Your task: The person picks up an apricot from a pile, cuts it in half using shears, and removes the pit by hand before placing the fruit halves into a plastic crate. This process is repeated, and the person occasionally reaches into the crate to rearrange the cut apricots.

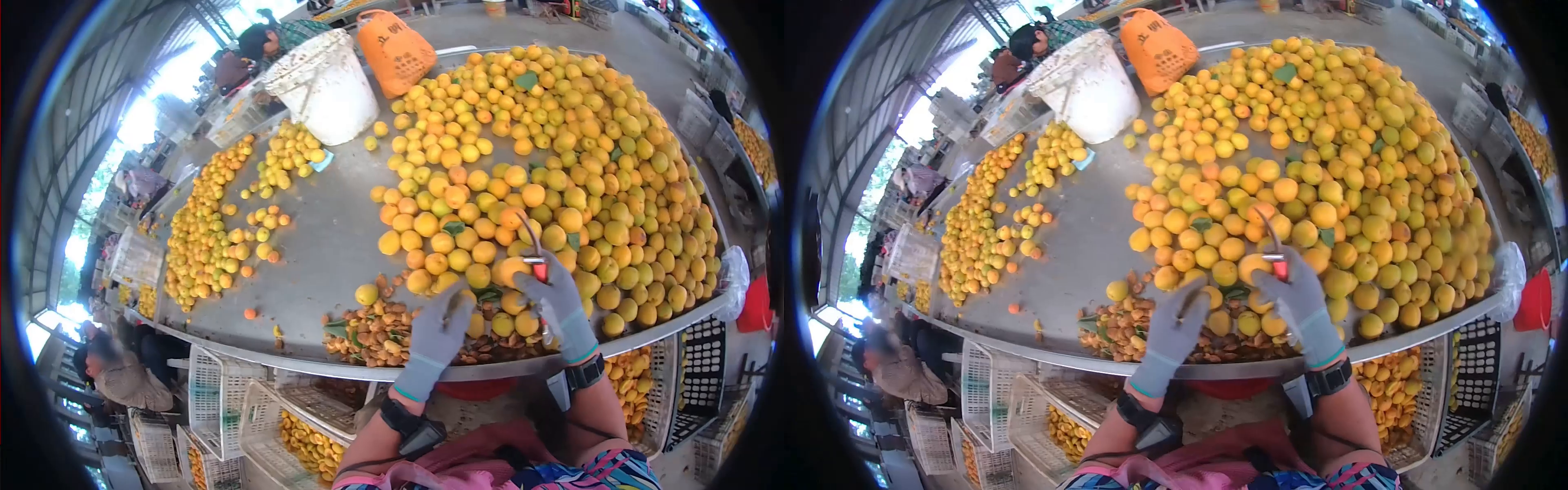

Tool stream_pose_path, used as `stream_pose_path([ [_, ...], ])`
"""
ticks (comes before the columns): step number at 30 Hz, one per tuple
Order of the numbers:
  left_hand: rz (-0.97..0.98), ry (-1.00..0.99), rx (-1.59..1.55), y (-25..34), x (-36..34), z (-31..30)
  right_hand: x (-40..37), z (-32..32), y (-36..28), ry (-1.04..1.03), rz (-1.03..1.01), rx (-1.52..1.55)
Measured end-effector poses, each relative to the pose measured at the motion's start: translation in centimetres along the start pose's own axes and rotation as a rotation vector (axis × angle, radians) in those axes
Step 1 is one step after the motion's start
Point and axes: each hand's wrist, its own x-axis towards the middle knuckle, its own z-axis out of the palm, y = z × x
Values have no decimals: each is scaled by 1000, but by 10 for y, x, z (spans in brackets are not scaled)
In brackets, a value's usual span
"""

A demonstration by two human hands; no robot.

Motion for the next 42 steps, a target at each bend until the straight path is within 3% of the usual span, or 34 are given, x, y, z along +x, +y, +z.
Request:
stream_pose_path([
  [1, -5, -25, -26, -2, 2, 1, -8, 4, -8, -46, 71, 93],
  [3, -119, -59, -494, -10, 2, 5, -13, 12, 4, -73, 98, 162],
  [4, -115, -98, -555, 3, 2, 5, -18, 20, 2, -118, 108, 302],
  [6, -155, -205, -747, 28, -1, -2, -23, 27, 3, -169, 114, 260],
  [12, -115, -242, -895, 9, -7, -3, -30, 48, 8, -253, 42, 229],
  [18, -328, -255, -1511, -3, 0, -8, -35, 47, -2, -206, -51, 182],
  [20, -299, -448, -1831, -27, 3, -8, -39, 43, -3, -270, -48, 175],
  [27, -401, -189, -1721, -3, 6, -7, -49, 59, 1, -268, -183, -135],
  [29, -125, -520, -2036, -31, 11, 3, -49, 60, 3, -266, -195, -164],
  [31, -190, -429, -1931, -22, 9, -2, -48, 59, 6, -253, -282, -292],
  [35, -342, -217, -1753, 1, 7, -4, -49, 65, 5, -242, -342, -235],
  [37, -336, -211, -1778, -5, 5, -1, -50, 66, 8, -201, -237, -78],
  [42, -331, -223, -1888, 2, 4, 7, -47, 62, 15, -188, -254, -42],
])
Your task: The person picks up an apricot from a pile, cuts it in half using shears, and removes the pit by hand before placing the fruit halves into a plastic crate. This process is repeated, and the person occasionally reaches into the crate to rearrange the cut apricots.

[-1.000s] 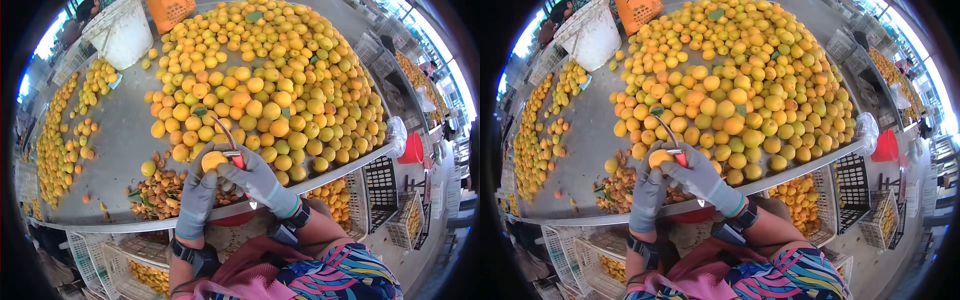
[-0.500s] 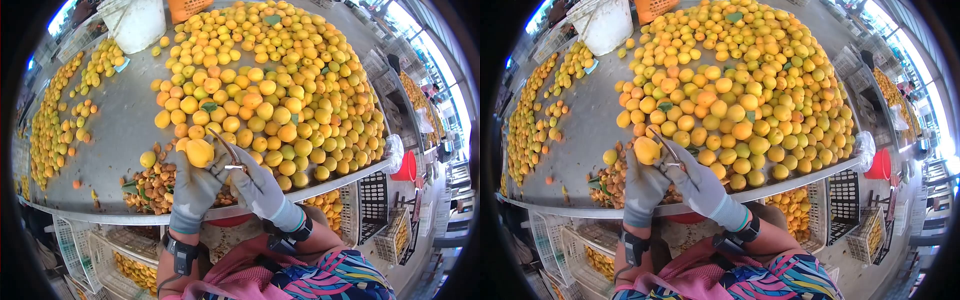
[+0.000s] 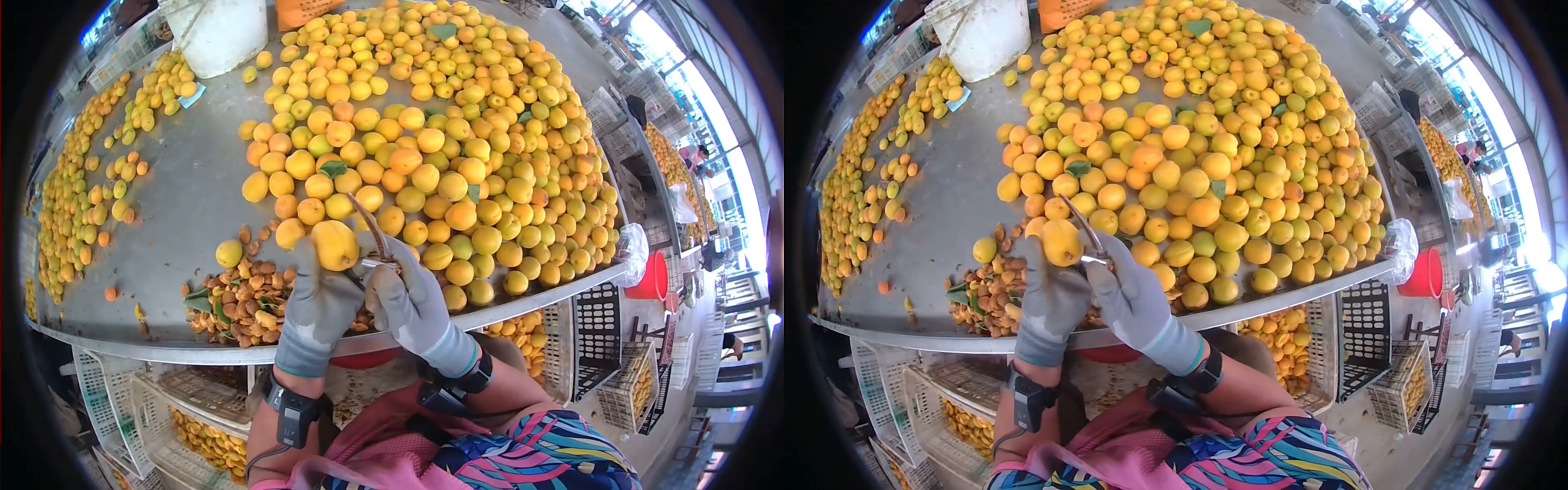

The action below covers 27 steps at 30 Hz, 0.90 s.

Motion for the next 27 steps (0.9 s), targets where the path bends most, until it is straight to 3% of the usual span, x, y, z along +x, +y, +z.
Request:
stream_pose_path([
  [4, 18, 42, 106, -2, -2, 9, 1, 4, 2, 47, -94, -62],
  [11, 2, 13, 196, -2, -2, -11, 2, 5, -4, 162, -71, -131],
  [13, 25, -2, 331, -1, -4, -9, 4, 7, -13, 230, 127, 275],
  [17, 72, -21, 627, 1, -8, 3, 8, -5, -10, 125, 231, 407],
  [27, 120, -54, 804, 3, -8, 2, 10, -6, -20, 109, 310, 560],
])
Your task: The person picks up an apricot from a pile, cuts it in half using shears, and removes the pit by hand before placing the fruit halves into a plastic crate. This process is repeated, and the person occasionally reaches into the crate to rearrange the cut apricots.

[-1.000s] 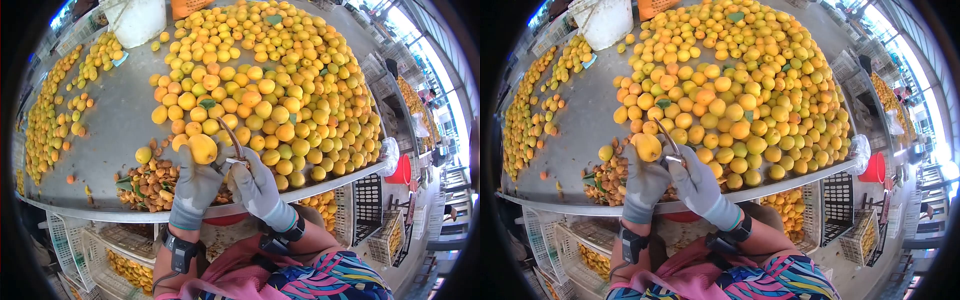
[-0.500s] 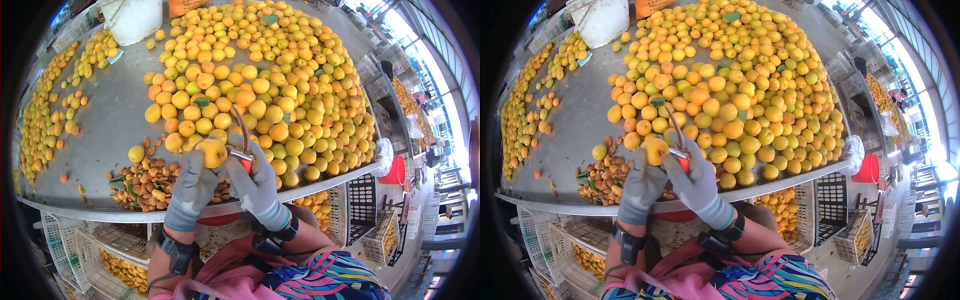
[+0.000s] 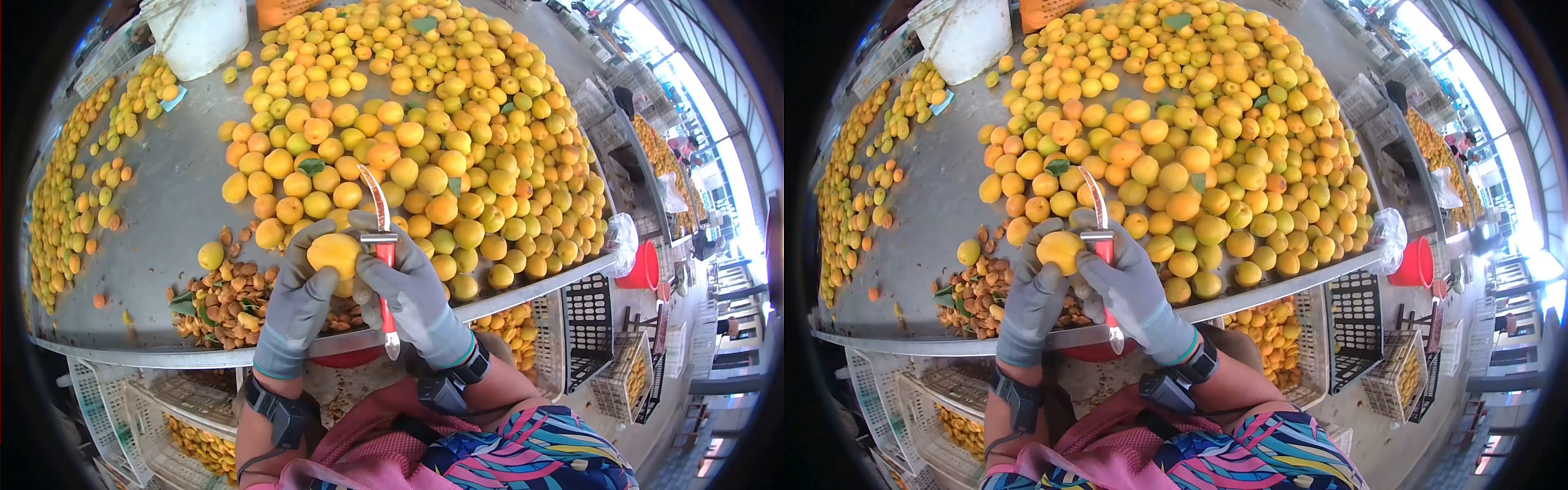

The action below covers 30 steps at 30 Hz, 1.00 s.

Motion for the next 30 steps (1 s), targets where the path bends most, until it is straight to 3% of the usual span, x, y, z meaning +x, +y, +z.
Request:
stream_pose_path([
  [6, 15, -25, -7, -16, -2, -3, 1, -9, 1, -3, 56, 38],
  [9, -52, 96, 72, -22, -2, -5, 1, -11, 4, -6, 55, 66],
  [11, -21, 58, -294, -21, 4, -2, -2, -13, 0, 15, 34, 37],
  [13, -26, 45, -307, -20, 6, -6, -3, -12, -4, 28, 19, 1],
  [17, -25, 7, -316, -14, 9, -4, -4, -10, -4, 3, -83, -236],
  [19, -41, 33, -332, -12, 7, 2, 0, -14, 8, -42, -267, -563],
  [30, -77, -31, -342, -18, -5, -4, -1, -7, 13, -76, -409, -802],
])
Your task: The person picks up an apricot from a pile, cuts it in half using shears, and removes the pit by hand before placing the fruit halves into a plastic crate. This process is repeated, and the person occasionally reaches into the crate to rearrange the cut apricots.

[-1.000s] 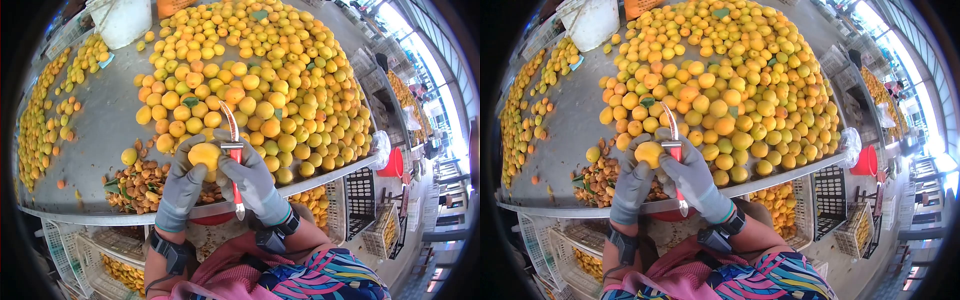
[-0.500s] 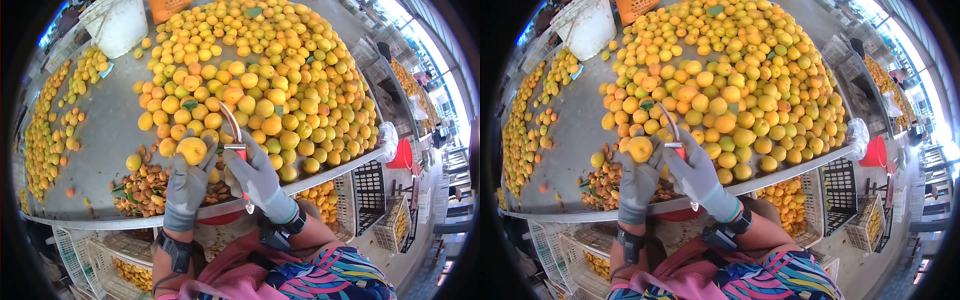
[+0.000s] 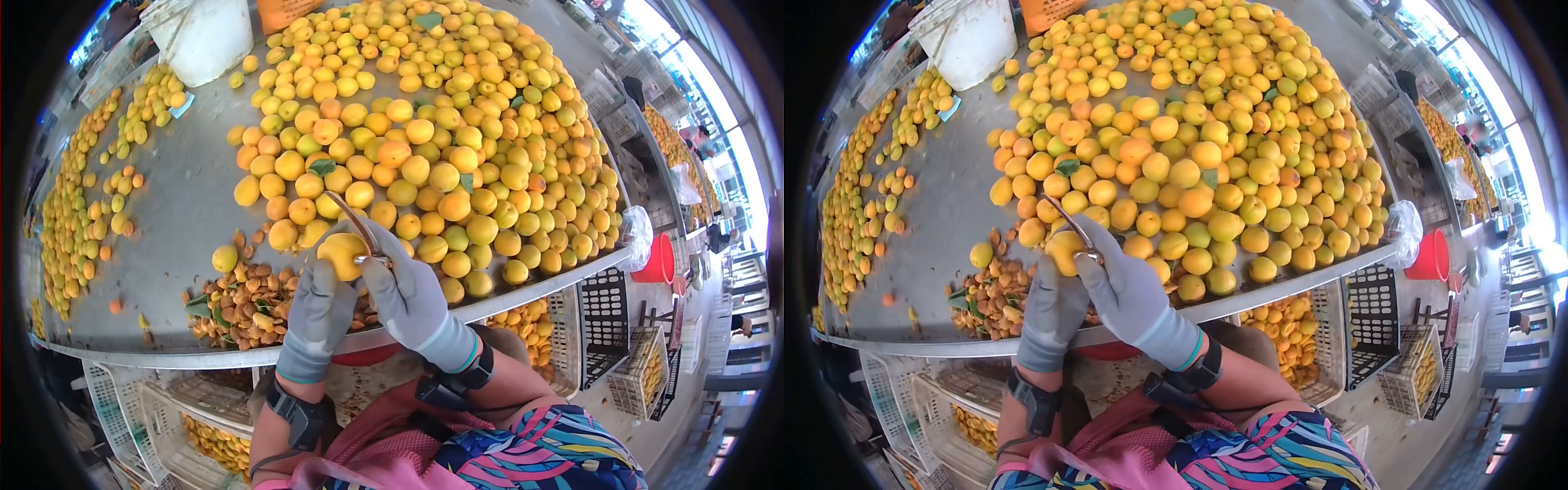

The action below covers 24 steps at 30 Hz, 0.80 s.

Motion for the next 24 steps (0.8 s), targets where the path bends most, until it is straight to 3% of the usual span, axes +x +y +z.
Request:
stream_pose_path([
  [2, 26, 48, 249, 3, -1, -2, 0, 6, 6, 156, -205, -150],
  [6, 57, 35, 177, 2, -6, 6, -2, 10, -1, 175, -142, -253],
  [8, 27, 85, 158, 1, -8, 7, 0, 11, 0, 201, -236, -280],
  [12, 61, 71, 109, -1, -11, 6, 0, 11, 5, 150, -217, -300],
  [18, 48, 159, 300, 8, -12, 14, 5, 11, 15, 113, -231, -268],
  [20, 142, 186, 311, 8, -8, 20, 6, 10, 15, 2, -22, 52],
  [21, 141, 186, 311, 9, -6, 20, 5, 11, 14, 3, -22, 52],
  [23, 140, 167, 341, 10, -2, 18, 4, 15, 12, 32, 167, 430],
  [24, 143, 168, 339, 10, -2, 17, 5, 13, 9, 30, 167, 427],
])
